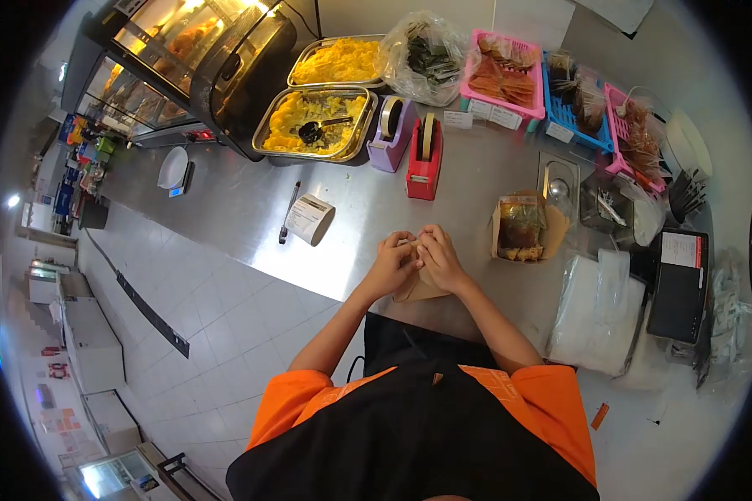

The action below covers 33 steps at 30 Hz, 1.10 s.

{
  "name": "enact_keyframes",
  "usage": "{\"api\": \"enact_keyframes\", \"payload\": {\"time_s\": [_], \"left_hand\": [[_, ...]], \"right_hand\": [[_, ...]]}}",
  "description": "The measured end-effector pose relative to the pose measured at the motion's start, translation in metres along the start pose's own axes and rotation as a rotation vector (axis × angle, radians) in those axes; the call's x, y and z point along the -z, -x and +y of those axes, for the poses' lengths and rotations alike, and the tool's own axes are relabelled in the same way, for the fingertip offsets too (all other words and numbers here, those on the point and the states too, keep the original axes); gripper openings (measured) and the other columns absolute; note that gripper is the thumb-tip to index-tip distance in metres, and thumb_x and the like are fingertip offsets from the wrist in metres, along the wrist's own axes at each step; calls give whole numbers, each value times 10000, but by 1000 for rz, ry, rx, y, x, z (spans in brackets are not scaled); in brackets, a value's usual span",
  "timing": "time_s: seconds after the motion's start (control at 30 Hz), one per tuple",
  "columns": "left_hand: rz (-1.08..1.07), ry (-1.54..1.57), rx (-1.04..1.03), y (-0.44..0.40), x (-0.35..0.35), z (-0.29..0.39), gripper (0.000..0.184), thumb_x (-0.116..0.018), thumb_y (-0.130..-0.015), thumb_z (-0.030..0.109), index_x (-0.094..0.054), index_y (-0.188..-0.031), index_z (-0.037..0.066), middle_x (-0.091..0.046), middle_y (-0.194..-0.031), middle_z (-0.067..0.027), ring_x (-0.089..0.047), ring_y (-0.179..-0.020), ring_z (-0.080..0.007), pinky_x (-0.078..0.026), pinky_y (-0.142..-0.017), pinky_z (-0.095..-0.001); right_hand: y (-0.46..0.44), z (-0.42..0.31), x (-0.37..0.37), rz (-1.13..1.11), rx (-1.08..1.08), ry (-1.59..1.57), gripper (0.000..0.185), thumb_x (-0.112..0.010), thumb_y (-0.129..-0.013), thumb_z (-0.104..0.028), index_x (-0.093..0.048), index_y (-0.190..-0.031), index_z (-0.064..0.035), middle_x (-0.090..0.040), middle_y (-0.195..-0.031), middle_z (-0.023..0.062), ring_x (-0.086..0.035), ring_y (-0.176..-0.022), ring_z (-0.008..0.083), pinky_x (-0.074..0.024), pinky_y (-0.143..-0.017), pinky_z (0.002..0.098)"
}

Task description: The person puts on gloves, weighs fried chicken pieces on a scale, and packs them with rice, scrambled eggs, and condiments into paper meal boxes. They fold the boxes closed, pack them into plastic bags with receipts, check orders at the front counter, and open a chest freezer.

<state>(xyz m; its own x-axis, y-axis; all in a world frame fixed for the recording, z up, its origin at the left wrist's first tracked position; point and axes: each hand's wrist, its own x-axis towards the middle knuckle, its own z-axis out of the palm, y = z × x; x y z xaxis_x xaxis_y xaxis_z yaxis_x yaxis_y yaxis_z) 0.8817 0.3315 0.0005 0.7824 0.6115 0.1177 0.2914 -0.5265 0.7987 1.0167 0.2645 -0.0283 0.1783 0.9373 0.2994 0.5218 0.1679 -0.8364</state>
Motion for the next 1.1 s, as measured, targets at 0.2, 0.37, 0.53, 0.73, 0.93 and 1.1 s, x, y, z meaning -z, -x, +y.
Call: {"api": "enact_keyframes", "payload": {"time_s": [0.2,0.37,0.53,0.73,0.93,1.1], "left_hand": [[82,120,63,2,-4,-2,148,-664,-634,78,-552,-695,4,-489,-1004,-136,-501,-841,-282,-409,-714,-347],[84,152,84,-1,-2,7,132,-656,-622,38,-537,-665,0,-491,-981,-140,-519,-794,-279,-424,-679,-341],[112,57,-16,-1,-1,3,122,-646,-612,20,-540,-671,4,-492,-959,-134,-518,-745,-258,-416,-656,-324],[152,100,135,-1,-13,-7,142,-649,-589,34,-522,-649,6,-502,-935,-106,-479,-837,-261,-355,-761,-354],[96,44,79,2,-12,-7,162,-658,-583,55,-508,-634,17,-497,-946,-106,-447,-908,-283,-315,-823,-363],[124,-19,-47,3,-8,-7,207,-665,-633,107,-540,-779,30,-444,-1053,-179,-421,-962,-338,-322,-852,-401]], "right_hand": [[1,-6,-2,19,25,124,179,-421,-790,-92,-472,-919,21,-427,-980,162,-422,-854,330,-342,-769,401],[-1,-10,-5,29,-47,175,180,-373,-834,-120,-451,-904,27,-419,-985,168,-414,-880,326,-333,-791,400],[-3,-9,-6,39,-81,161,157,-379,-828,-109,-452,-866,25,-429,-967,167,-417,-867,333,-336,-784,406],[-3,-11,-10,59,-101,181,141,-423,-803,-92,-461,-867,27,-432,-973,188,-422,-866,350,-342,-774,426],[-5,-13,-14,161,-127,225,129,-426,-796,-82,-460,-860,24,-432,-964,194,-422,-865,352,-340,-776,429],[-4,-20,-12,412,-114,129,114,-422,-819,-90,-443,-847,19,-393,-1028,197,-428,-869,327,-337,-787,407]]}}
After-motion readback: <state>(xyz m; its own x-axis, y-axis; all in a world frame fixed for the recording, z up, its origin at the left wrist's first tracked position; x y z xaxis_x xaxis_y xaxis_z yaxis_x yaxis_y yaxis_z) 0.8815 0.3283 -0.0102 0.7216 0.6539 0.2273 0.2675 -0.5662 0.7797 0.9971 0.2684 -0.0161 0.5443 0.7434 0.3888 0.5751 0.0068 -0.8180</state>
